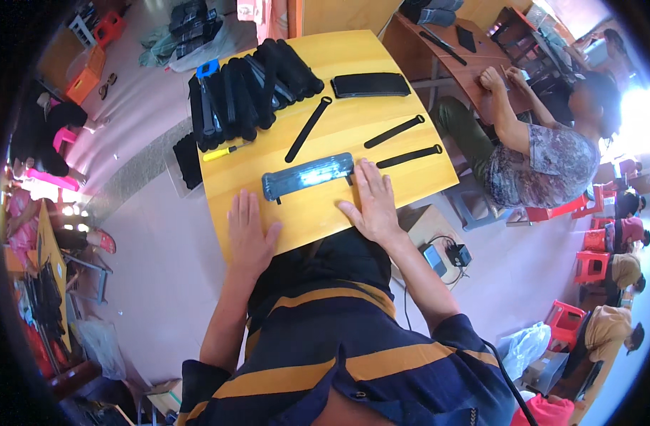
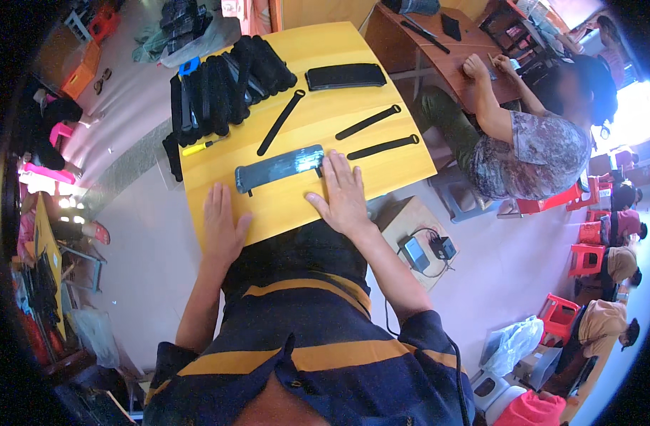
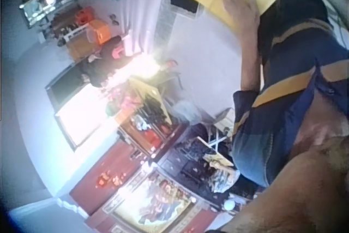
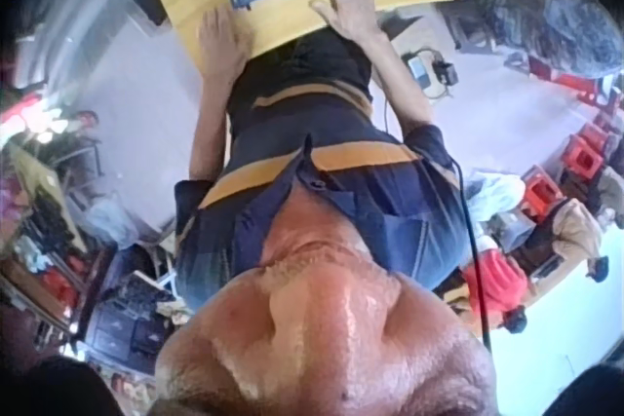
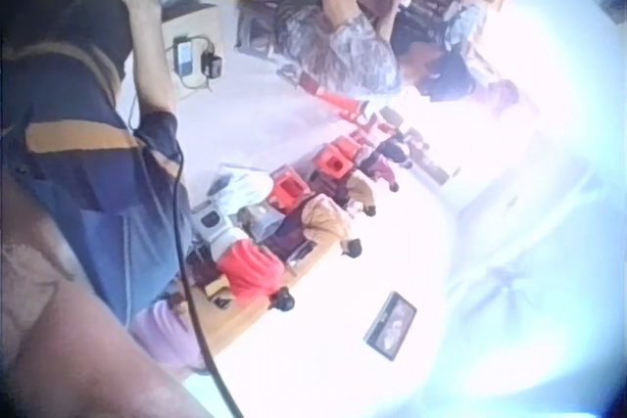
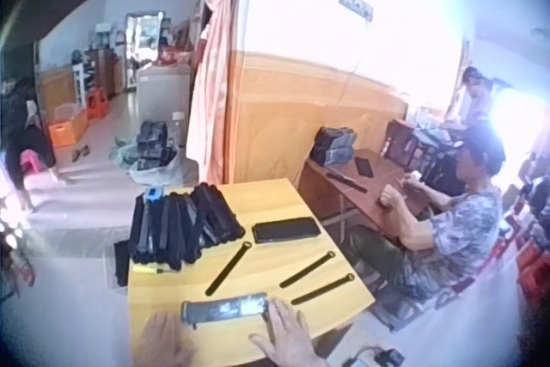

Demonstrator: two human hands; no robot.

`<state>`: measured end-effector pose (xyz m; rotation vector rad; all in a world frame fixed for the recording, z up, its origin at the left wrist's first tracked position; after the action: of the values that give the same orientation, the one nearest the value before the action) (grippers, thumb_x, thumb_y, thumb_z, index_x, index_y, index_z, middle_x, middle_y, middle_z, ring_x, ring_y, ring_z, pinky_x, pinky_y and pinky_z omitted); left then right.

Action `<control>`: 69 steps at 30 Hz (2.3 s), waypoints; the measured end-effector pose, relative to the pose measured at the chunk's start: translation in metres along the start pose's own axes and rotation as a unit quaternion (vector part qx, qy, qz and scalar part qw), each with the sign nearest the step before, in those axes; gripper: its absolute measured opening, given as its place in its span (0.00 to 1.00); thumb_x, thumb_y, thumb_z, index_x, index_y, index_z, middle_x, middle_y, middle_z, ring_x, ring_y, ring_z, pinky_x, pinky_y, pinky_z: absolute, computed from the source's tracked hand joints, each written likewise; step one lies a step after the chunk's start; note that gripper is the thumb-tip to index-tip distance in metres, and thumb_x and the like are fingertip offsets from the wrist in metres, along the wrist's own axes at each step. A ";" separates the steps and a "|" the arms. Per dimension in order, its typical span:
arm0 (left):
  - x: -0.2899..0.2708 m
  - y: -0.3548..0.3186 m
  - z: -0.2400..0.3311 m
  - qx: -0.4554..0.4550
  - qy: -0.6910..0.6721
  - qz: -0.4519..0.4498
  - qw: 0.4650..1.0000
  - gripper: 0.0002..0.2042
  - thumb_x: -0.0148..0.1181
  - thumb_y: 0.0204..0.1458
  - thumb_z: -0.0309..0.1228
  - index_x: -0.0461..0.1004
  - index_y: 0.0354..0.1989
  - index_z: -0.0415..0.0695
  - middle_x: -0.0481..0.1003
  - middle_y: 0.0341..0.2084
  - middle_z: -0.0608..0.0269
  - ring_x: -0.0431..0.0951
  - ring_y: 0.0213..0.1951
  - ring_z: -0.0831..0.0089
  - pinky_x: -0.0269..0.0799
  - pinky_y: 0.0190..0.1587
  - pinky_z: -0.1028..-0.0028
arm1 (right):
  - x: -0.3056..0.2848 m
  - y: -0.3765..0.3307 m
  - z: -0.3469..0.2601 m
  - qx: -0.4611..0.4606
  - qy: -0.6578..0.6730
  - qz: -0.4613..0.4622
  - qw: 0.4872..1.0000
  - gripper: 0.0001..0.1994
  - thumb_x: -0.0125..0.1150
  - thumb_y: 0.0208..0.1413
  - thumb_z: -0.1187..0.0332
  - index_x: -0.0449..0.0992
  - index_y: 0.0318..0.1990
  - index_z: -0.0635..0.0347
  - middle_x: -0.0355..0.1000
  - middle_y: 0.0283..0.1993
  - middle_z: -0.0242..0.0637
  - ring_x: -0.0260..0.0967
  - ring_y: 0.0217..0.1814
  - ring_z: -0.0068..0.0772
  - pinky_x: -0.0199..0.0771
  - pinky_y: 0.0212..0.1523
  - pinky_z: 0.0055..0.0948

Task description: Assembling and inspecting black textile straps using a metal jig for alignment.

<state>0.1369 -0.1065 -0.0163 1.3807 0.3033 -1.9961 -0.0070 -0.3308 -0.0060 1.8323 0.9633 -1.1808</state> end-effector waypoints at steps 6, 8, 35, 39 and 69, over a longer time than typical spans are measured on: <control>-0.017 -0.023 0.011 0.013 -0.011 0.039 0.999 0.36 0.61 0.59 0.37 0.55 0.74 0.39 0.54 0.72 0.39 0.51 0.74 0.40 0.47 0.73 0.44 | -0.023 0.006 0.058 0.068 -0.053 0.072 0.994 0.40 0.57 0.64 0.46 0.54 0.75 0.64 0.48 0.80 0.51 0.43 0.82 0.54 0.43 0.75 0.64; -0.018 -0.029 0.027 0.023 0.003 0.033 0.999 0.36 0.61 0.59 0.37 0.56 0.74 0.40 0.55 0.72 0.40 0.52 0.73 0.40 0.48 0.73 0.44 | -0.021 -0.001 0.070 0.084 -0.065 0.053 0.993 0.41 0.56 0.64 0.45 0.54 0.75 0.64 0.49 0.80 0.51 0.44 0.82 0.54 0.44 0.75 0.64; 0.002 -0.006 0.117 0.021 -0.423 -0.177 0.889 0.11 0.62 0.60 0.27 0.76 0.48 0.34 0.81 0.38 0.56 0.82 0.40 0.67 0.78 0.46 0.69 | -0.111 -0.039 -0.021 0.094 0.648 0.203 0.728 0.07 0.63 0.63 0.77 0.76 0.47 0.65 0.74 0.41 0.31 0.73 0.44 0.23 0.74 0.48 0.22; 0.002 -0.014 0.082 -0.074 -0.507 -0.171 0.841 0.09 0.55 0.65 0.27 0.78 0.43 0.34 0.80 0.27 0.63 0.78 0.28 0.80 0.75 0.36 0.78 | -0.075 -0.039 0.005 0.143 0.655 0.181 0.719 0.07 0.65 0.63 0.74 0.77 0.46 0.63 0.75 0.39 0.30 0.73 0.40 0.20 0.75 0.45 0.21; 0.022 0.030 -0.039 -0.305 -0.410 -0.093 0.855 0.10 0.57 0.65 0.31 0.78 0.33 0.38 0.78 0.23 0.66 0.76 0.24 0.82 0.73 0.28 0.80 | 0.007 0.032 0.046 0.181 0.389 -0.015 0.903 0.09 0.64 0.65 0.66 0.79 0.37 0.64 0.69 0.23 0.24 0.62 0.26 0.13 0.65 0.29 0.19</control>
<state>0.1801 -0.1160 -0.0460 0.0605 0.6082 -2.1691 0.0059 -0.3841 -0.0209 2.6931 1.2493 -0.6418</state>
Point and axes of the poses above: each hand's wrist, its own y-axis towards the middle knuckle, its own x-axis out of the palm, z = x × y, the point moved 10 cm from there along y, towards the middle knuckle
